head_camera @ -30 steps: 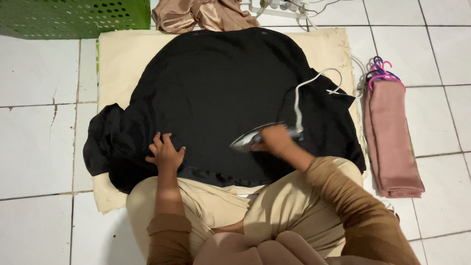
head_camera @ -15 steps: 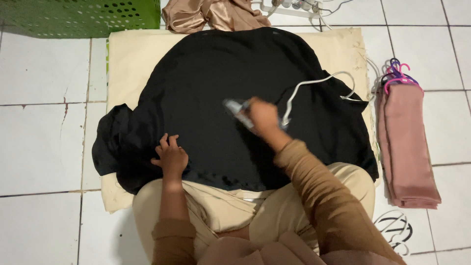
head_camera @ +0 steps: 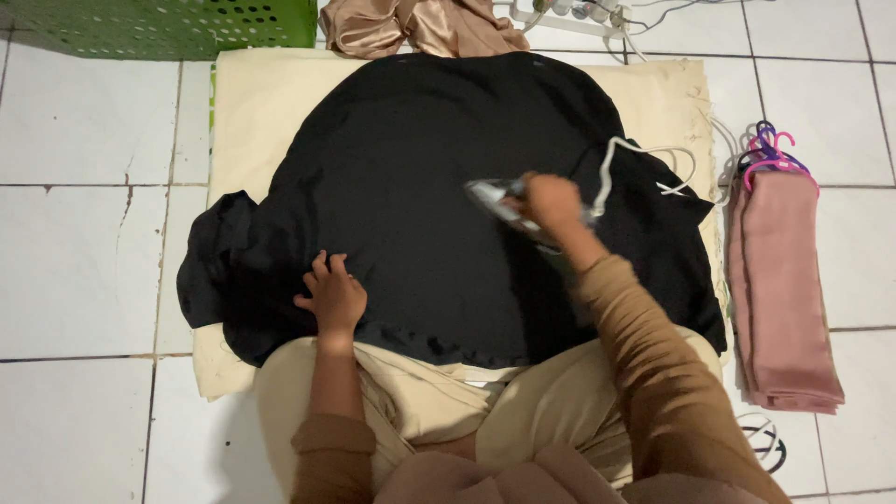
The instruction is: The person is ironing a black garment on a padded mat placed on the floor, smoothing out wrinkles with steady strokes.
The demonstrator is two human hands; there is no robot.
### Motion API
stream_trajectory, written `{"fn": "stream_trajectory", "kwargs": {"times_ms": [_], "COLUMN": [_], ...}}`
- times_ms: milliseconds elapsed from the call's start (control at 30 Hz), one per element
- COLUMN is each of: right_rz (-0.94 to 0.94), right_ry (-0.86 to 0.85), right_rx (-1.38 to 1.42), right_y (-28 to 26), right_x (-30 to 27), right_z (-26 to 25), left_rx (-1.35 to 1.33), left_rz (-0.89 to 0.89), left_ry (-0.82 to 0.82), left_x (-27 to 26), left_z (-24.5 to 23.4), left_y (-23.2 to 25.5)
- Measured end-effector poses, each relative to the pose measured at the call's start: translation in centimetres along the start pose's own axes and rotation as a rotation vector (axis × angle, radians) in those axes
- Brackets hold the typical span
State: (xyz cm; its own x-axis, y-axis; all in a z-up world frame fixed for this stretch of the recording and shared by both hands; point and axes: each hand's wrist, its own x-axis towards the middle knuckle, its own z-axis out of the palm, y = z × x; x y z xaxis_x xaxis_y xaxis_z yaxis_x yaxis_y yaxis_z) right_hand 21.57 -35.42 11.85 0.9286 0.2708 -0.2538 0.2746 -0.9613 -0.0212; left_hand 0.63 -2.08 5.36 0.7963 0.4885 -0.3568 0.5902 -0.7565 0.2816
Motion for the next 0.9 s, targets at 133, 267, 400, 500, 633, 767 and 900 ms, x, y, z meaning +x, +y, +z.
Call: {"fn": "stream_trajectory", "kwargs": {"times_ms": [133, 267, 400, 500, 633, 767, 900], "right_rz": [-0.255, -0.398, -0.112, 0.111, 0.252, 0.271, 0.161], "right_ry": [0.041, 0.222, 0.278, 0.221, 0.249, 0.172, 0.024], "right_rx": [0.025, 0.013, 0.051, 0.203, 0.193, 0.147, 0.073], "right_y": [-7.8, -11.5, -9.4, -3.3, 5.5, 8.0, 3.4], "right_x": [-0.6, 3.8, 10.5, 13.2, 11.5, 6.9, 1.1], "right_z": [1.5, 3.1, 2.8, 1.2, -0.2, -1.3, -1.7], "left_rx": [-0.003, 0.03, -0.021, 0.008, 0.029, 0.018, 0.025], "left_rz": [0.017, 0.04, -0.011, -0.021, -0.035, -0.037, -0.03], "left_ry": [-0.016, 0.042, -0.064, -0.1, -0.114, -0.086, -0.003], "left_x": [0.1, -0.4, 0.4, 0.2, 0.1, 0.7, -0.1], "left_z": [0.6, 0.1, -0.2, -1.2, -1.5, -0.1, -0.5], "left_y": [-0.7, -1.1, -1.1, -0.6, -0.1, -0.5, -0.1]}}
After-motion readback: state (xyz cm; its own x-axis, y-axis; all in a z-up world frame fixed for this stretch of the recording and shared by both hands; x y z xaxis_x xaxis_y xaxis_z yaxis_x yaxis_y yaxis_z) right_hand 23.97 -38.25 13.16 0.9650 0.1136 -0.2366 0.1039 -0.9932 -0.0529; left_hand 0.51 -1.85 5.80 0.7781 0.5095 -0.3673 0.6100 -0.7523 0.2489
